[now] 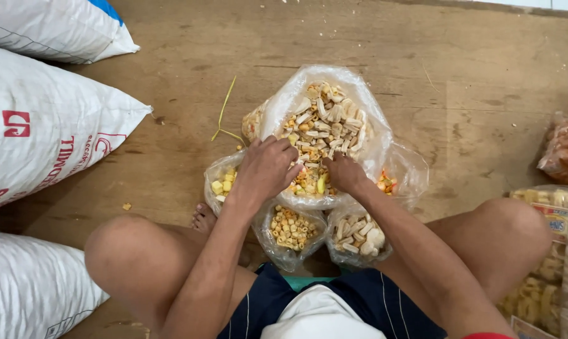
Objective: The person is sitting and manually sorting crackers from a large plastic bag into several smaller plastic bags.
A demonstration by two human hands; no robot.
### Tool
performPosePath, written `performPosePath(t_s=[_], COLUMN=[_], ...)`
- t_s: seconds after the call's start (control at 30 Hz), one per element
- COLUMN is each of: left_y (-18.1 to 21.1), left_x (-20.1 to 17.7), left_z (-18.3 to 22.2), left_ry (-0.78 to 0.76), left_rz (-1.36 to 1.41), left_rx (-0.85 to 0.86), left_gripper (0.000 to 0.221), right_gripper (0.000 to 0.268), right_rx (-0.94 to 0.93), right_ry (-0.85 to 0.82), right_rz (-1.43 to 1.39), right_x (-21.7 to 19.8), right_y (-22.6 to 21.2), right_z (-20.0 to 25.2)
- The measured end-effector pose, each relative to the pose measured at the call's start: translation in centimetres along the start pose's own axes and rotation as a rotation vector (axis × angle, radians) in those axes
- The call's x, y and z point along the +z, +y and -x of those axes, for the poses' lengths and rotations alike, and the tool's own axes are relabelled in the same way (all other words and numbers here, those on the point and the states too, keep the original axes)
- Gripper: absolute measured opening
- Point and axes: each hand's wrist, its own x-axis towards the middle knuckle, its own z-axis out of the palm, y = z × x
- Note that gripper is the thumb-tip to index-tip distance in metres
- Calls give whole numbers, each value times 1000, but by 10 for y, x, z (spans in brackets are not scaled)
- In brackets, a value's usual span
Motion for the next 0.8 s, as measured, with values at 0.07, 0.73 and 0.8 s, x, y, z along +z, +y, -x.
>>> performPosePath(t_s=[0.07, 0.73, 0.8], left_y=[2, 23, 29], left_x=[-3, -35, -44], left_z=[0, 4, 1], left_ry=[0, -17, 3], left_rz=[-12, 669, 809], left_rx=[4, -156, -170], left_gripper=[21, 17, 20], right_gripper=[41, 34, 34], right_rx=[-7, 59, 32], right_ry=[4, 299, 353], right_rz=[-3, -1502, -1589], right_x=[-1, -122, -108], right_y=[2, -74, -75], right_z=[2, 103, 107])
